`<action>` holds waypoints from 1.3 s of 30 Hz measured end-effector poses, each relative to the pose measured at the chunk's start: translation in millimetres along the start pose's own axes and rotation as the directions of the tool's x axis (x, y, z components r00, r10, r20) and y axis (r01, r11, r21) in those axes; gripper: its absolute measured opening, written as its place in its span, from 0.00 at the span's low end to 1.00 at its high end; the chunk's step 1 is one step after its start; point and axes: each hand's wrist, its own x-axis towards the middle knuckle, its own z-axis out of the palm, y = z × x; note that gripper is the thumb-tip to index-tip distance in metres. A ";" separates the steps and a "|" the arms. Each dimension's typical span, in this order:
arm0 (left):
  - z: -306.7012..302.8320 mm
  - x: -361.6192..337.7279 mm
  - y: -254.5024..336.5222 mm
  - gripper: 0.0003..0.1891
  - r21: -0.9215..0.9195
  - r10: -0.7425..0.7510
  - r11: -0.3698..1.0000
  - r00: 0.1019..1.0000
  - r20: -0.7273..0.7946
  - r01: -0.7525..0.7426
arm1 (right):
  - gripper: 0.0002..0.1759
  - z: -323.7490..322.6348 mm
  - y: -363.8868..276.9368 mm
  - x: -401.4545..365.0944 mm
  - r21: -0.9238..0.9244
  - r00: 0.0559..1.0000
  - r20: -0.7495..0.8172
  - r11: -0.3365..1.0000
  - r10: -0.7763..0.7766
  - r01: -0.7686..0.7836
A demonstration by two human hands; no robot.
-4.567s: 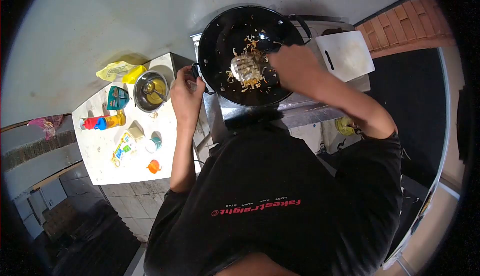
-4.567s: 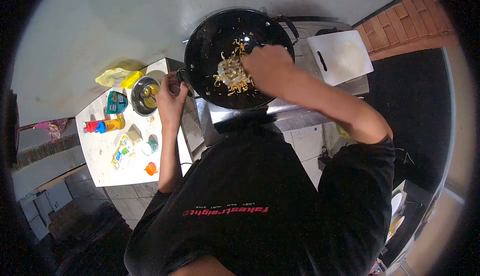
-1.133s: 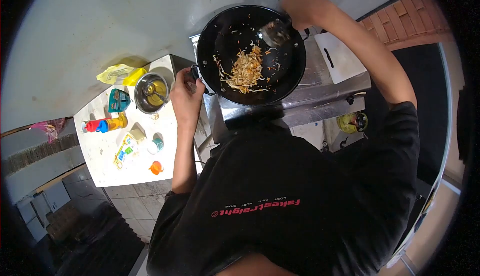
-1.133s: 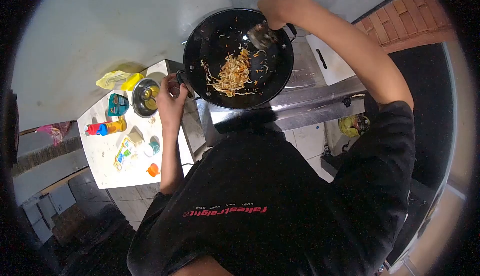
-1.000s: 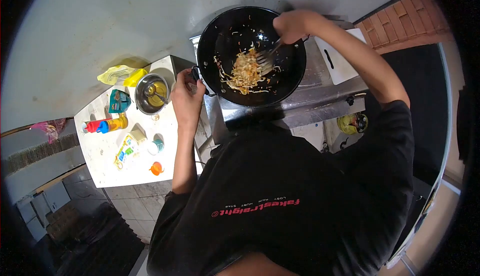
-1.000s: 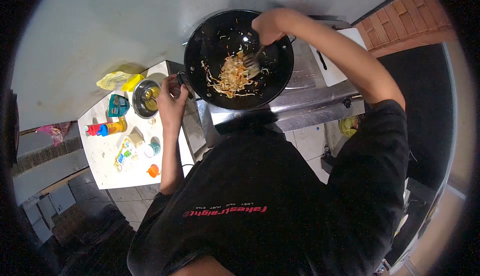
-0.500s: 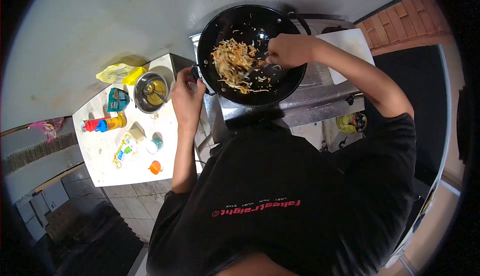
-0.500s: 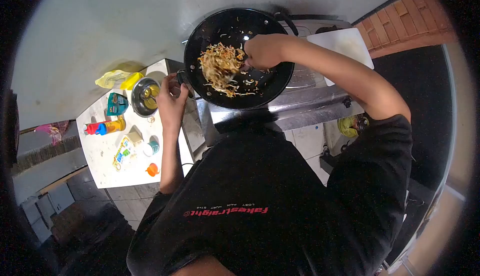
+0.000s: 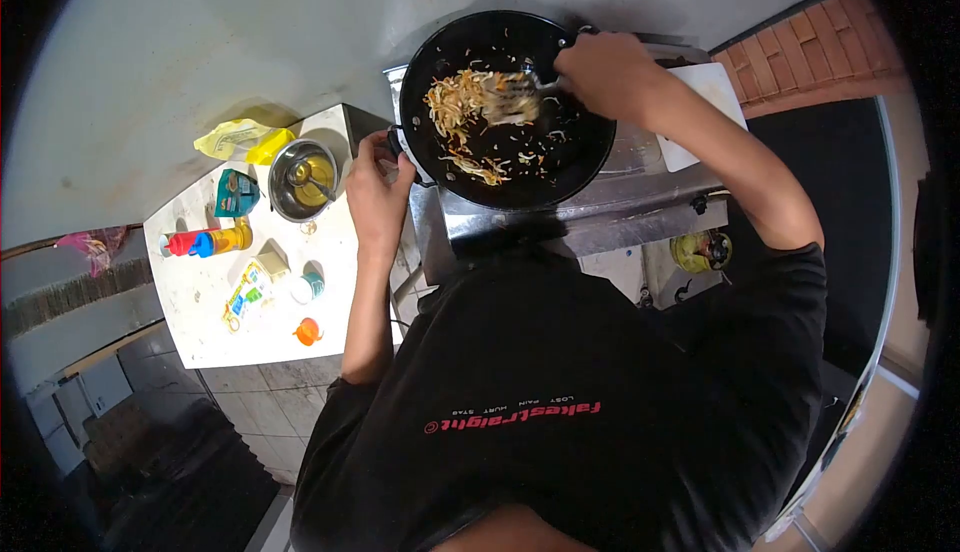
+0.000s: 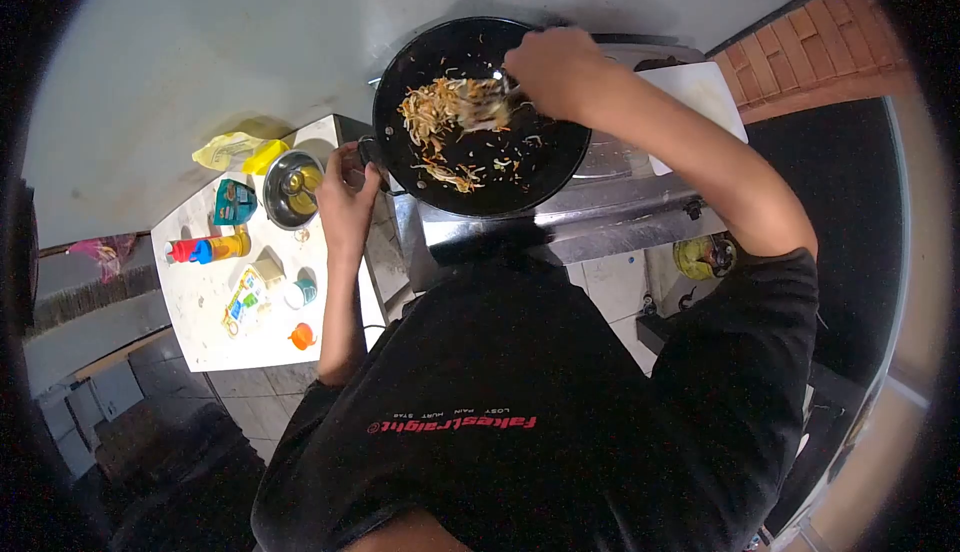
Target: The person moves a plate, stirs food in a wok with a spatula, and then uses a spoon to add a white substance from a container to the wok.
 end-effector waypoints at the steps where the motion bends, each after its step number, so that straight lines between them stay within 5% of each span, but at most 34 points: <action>1: -0.1 -0.7 0.3 0.18 0.000 0.002 1.000 1.000 0.001 -0.002 | 0.09 -2.3 4.0 0.8 -0.101 0.999 -0.052 0.995 0.007 -0.012; 4: 2.2 -0.7 1.5 0.18 -0.044 -0.070 0.996 0.997 0.020 0.071 | 0.08 11.2 12.1 16.1 -0.247 0.992 -0.119 0.967 0.036 -0.065; 8: -0.2 0.4 2.0 0.18 -0.029 -0.045 0.999 0.999 0.017 0.045 | 0.09 27.5 26.8 42.1 -0.087 0.983 -0.176 0.995 -0.057 0.042; 11: 0.2 0.8 2.2 0.18 -0.012 -0.052 0.999 0.998 0.030 0.052 | 0.14 18.0 45.3 57.8 -0.231 0.793 -0.501 0.936 -0.347 0.264; 16: 0.1 0.4 4.5 0.18 0.011 -0.059 0.998 0.998 0.029 0.059 | 0.18 25.6 41.3 83.8 -0.389 0.791 -0.487 0.903 -0.371 0.183; 18: 0.3 -1.0 2.8 0.19 -0.012 -0.045 0.999 0.999 0.014 0.045 | 0.17 24.8 41.4 78.2 -0.305 0.725 -0.418 0.836 -0.548 0.457; 24: 1.5 -3.3 4.1 0.18 0.009 -0.061 0.998 0.998 0.006 0.061 | 0.15 24.0 48.7 84.3 -0.234 0.708 -0.594 0.924 -0.382 0.303; 28: 2.0 -3.0 0.2 0.18 0.006 -0.052 0.999 0.999 0.009 0.052 | 0.13 35.0 39.5 64.3 -0.168 0.789 -0.407 0.887 -0.460 0.431; 32: 0.7 -6.2 3.2 0.19 -0.016 -0.060 0.998 0.998 0.009 0.060 | 0.13 3.0 46.5 32.6 -0.160 0.854 -0.392 0.939 -0.343 0.304; 35: 3.1 -5.9 1.3 0.19 -0.002 -0.043 0.999 0.999 0.013 0.043 | 0.10 -0.2 57.5 34.5 -0.274 0.790 -0.578 0.960 -0.207 0.051; 39: 3.6 -4.0 -2.8 0.19 0.007 -0.047 0.999 0.999 0.027 0.047 | 0.09 27.5 47.7 49.1 -0.248 0.754 -0.643 0.968 -0.135 -0.038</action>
